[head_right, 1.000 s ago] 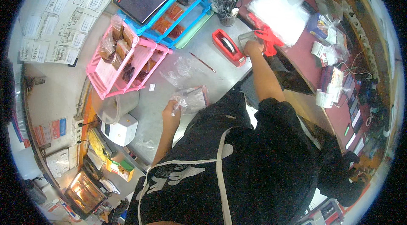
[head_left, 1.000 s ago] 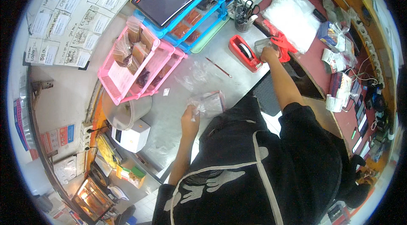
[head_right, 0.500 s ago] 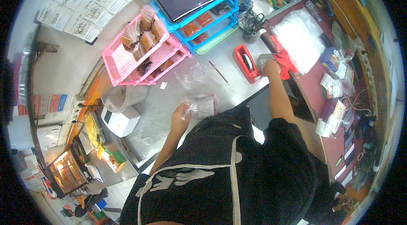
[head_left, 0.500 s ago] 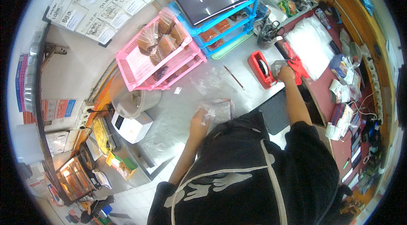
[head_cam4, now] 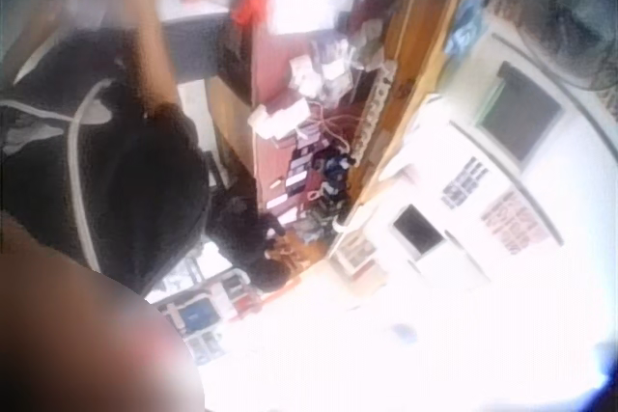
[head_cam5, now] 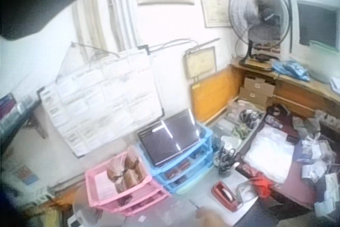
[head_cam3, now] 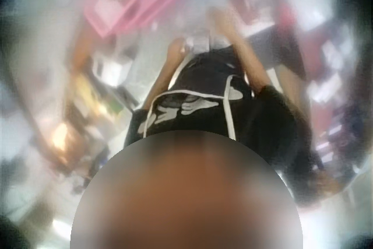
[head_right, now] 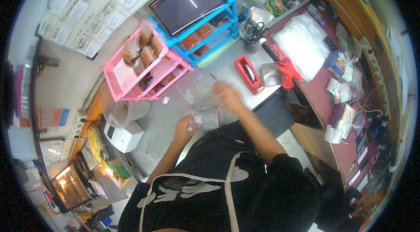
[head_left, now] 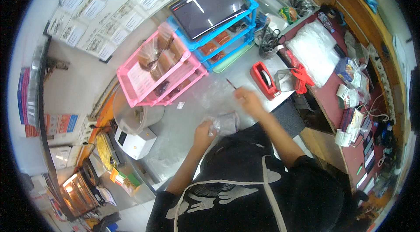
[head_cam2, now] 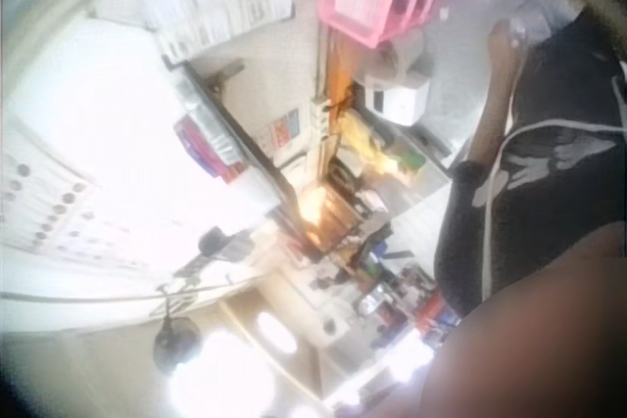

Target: The person cuts a piece of fried chicken with a knife, places it into a plastic bag, and seals the bag. They then handle a small box and place it into another plastic bag, sealing it as well. The person also handles a receipt and a small container of sauce.

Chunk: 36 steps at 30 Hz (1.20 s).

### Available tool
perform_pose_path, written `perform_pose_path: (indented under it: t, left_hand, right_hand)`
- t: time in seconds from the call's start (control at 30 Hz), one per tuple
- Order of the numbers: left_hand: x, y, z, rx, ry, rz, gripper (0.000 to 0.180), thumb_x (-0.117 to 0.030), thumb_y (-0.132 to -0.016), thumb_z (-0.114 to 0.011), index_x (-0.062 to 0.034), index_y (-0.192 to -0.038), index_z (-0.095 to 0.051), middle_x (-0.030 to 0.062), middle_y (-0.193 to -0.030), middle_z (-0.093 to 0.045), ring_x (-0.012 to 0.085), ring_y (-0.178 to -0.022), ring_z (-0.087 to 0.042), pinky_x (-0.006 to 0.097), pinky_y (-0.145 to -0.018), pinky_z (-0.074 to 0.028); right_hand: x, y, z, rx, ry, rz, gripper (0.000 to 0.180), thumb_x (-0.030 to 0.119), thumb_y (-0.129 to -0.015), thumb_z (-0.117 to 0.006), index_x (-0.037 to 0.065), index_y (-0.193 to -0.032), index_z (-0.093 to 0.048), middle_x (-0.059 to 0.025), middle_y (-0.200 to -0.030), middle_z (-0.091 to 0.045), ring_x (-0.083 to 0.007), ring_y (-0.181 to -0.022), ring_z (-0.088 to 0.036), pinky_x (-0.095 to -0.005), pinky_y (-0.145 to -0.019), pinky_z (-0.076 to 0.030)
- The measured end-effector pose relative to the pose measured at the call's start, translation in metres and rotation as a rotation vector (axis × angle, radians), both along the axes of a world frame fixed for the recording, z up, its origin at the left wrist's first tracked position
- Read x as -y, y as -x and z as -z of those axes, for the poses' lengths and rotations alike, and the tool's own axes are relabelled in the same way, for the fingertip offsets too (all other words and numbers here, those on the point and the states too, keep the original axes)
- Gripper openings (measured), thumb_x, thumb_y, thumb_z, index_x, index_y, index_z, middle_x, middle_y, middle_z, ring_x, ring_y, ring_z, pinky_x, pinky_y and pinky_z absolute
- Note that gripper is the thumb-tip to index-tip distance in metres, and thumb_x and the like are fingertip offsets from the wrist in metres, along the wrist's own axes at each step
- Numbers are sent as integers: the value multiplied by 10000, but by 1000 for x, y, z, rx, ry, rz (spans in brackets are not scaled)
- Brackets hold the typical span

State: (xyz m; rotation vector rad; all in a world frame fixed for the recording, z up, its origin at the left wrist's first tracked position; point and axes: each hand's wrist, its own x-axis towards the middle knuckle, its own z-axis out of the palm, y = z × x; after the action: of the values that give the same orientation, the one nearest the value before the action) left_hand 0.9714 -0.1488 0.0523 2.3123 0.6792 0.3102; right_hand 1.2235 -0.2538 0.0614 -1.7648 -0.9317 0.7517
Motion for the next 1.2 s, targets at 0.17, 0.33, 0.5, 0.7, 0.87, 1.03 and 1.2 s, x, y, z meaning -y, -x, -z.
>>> perform_pose_path:
  t: [0.17,0.33,0.5,0.7,0.87,1.03,1.2]
  left_hand:
    - [-9,-2,-5,-119,-107,164,195,-87,-760,-717,-55,-930,-629,159,-862,-645,373,-794,-636,444,-698,-514]
    - [-11,-3,-17,-189,-359,226,244,-58,-708,-711,-78,-938,-632,115,-883,-639,326,-828,-637,443,-732,-513]
    - [-6,-11,-23,-250,-384,183,227,-49,-711,-711,-77,-922,-634,105,-870,-645,314,-813,-631,426,-715,-509]
    - [-6,-9,-18,-202,-343,175,145,-54,-744,-709,-67,-865,-629,108,-865,-651,319,-829,-640,432,-705,-516]
    - [-9,-6,-12,-220,-264,167,79,-68,-798,-687,-47,-850,-632,118,-928,-678,326,-870,-649,446,-750,-521]
    - [-12,-5,-6,-177,-421,199,101,-89,-810,-685,-26,-876,-644,141,-981,-683,351,-894,-646,461,-778,-521]
    - [-15,-2,-5,-230,-389,224,174,-84,-778,-705,-20,-927,-642,141,-933,-664,371,-887,-635,472,-766,-507]
  right_hand:
    - [-48,72,47,328,-132,-685,187,190,-825,-621,81,-964,-684,-134,-1031,-667,-338,-1020,-641,-467,-887,-511]
    - [-53,68,45,441,-43,-868,162,184,-846,-602,78,-944,-676,-123,-1037,-673,-327,-1061,-637,-461,-907,-509]
    - [-54,74,45,379,5,-833,161,178,-854,-595,73,-927,-692,-138,-1053,-671,-349,-1052,-635,-461,-902,-516]
    - [-35,74,57,403,-181,-613,187,234,-827,-637,83,-906,-713,-135,-980,-665,-344,-996,-644,-475,-841,-529]
    - [-26,90,62,326,-235,-417,209,261,-812,-648,78,-891,-713,-122,-932,-658,-341,-927,-663,-489,-797,-535]
    - [-35,94,67,448,-119,-444,210,252,-813,-639,72,-886,-720,-124,-916,-661,-359,-874,-673,-491,-753,-548]
    - [-34,88,62,516,-168,-525,205,236,-803,-637,60,-861,-725,-139,-903,-655,-358,-886,-675,-482,-730,-552]
